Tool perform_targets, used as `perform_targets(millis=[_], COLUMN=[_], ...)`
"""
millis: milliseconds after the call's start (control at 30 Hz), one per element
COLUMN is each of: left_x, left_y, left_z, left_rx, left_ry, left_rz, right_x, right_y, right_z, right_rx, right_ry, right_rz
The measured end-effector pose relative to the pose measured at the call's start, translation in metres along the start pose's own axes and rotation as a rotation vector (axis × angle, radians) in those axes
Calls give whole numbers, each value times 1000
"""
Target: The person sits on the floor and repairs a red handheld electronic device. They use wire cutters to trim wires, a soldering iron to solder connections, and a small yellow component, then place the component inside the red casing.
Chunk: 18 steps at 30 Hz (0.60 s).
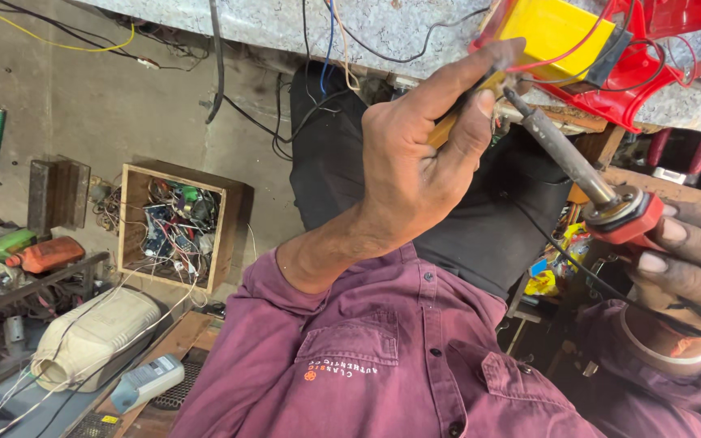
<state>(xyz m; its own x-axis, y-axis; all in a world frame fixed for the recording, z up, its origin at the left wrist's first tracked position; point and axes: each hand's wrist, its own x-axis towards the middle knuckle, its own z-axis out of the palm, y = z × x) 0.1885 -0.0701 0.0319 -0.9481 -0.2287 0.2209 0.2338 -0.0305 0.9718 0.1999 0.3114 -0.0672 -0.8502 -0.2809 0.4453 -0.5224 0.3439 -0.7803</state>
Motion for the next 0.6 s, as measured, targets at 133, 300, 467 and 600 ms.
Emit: perform_targets(millis=[133,300,467,600], left_x=[0,0,-2,-2], left_y=[1,-1,-1,0], left_z=[1,-1,-1,-1], left_rx=[-9,-27,-26,-33], left_ry=[-11,-19,-24,-21], left_rz=[-27,3,-7,-20], right_x=[-7,-9,-9,1], right_y=[17,21,11,-1], right_z=[-6,-8,-4,0], right_rx=[-13,-44,-33,17], right_ry=[-10,-20,-31,-28], right_rz=[-124,-192,-1,211])
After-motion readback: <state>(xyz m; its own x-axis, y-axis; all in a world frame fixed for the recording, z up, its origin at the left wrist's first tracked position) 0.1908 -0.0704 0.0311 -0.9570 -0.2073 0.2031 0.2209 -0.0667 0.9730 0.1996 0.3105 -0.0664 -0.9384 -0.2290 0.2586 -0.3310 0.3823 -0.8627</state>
